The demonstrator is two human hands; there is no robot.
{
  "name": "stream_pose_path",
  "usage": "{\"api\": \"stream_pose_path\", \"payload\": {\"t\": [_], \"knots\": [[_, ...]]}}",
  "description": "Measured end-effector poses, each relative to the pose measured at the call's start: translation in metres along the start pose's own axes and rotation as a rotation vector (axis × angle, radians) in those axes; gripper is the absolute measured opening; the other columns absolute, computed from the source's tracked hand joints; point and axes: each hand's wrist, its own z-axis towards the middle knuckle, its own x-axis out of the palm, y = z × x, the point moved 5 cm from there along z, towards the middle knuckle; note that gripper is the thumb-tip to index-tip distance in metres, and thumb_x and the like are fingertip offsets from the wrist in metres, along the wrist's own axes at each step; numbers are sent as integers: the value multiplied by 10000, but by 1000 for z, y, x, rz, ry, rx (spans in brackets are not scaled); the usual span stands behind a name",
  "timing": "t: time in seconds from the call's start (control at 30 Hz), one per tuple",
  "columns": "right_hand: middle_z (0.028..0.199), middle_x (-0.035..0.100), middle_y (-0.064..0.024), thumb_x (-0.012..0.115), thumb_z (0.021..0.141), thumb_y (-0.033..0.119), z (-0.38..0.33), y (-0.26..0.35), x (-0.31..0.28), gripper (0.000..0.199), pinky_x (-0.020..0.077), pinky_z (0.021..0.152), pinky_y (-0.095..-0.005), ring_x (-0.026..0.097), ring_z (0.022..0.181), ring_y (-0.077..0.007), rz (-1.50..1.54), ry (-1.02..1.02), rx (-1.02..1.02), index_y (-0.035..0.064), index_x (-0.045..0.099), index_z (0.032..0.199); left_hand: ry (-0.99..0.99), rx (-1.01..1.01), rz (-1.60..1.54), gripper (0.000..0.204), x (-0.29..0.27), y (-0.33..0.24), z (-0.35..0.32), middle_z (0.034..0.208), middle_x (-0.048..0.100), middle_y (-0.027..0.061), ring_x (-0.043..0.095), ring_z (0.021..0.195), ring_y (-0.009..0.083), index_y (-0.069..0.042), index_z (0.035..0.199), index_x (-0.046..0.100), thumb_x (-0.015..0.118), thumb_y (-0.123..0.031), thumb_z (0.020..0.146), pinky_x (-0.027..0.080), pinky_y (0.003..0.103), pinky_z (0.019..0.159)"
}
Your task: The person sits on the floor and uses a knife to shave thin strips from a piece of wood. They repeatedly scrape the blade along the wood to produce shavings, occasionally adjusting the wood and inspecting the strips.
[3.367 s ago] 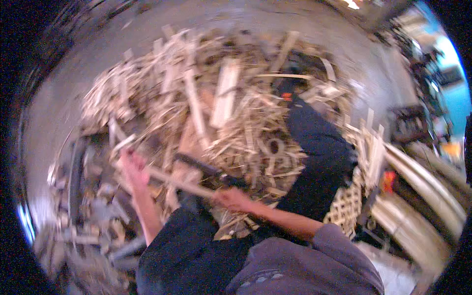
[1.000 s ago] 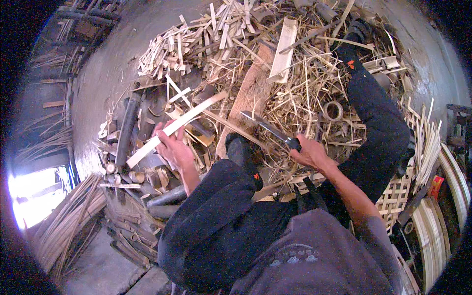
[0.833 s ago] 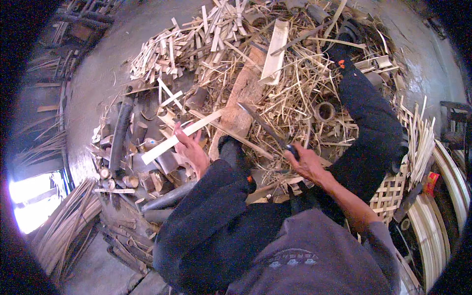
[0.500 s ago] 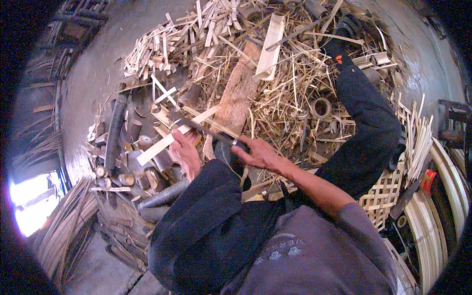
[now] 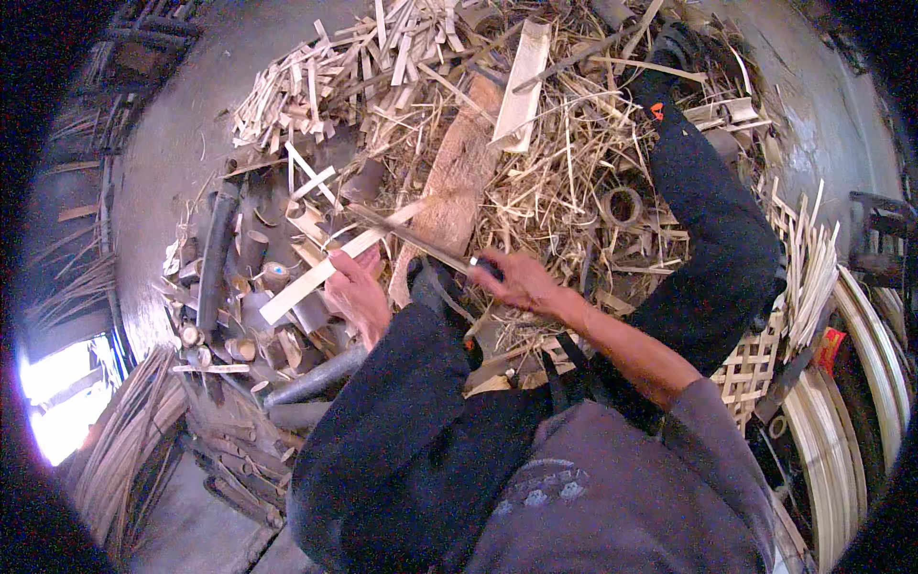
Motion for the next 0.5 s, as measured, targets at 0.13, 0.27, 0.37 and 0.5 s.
{"api": "stream_pose_path", "payload": {"t": [0.13,0.27,0.37,0.5], "knots": [[735,617,-222,494,898,496,15,-56,12,495,462,662,-439,594,695,-386,202,-131,187,32,613,1022,28,-4,-5,428,5,-5,0,1032,615,224,625,957,305,20,1173,456,419,-366,991,559,415,818],[888,637,-291,476,900,527,1,-45,21,577,489,807,-484,628,846,-437,67,-34,57,-10,625,1049,41,-10,6,434,4,-1,-4,1034,617,223,626,956,305,23,1172,458,419,-370,990,558,413,818],[921,634,-301,476,900,529,4,-75,19,605,488,819,-477,622,887,-447,213,-238,133,-32,609,1082,62,-10,-24,439,11,-8,2,1035,618,222,626,956,305,25,1172,459,420,-373,989,557,413,818],[1026,619,-305,470,892,555,-6,-52,21,652,464,873,-481,600,975,-446,113,-64,177,-45,591,1113,84,-59,-119,446,5,-8,5,1036,619,221,627,955,305,28,1171,461,420,-377,988,556,412,818]]}}
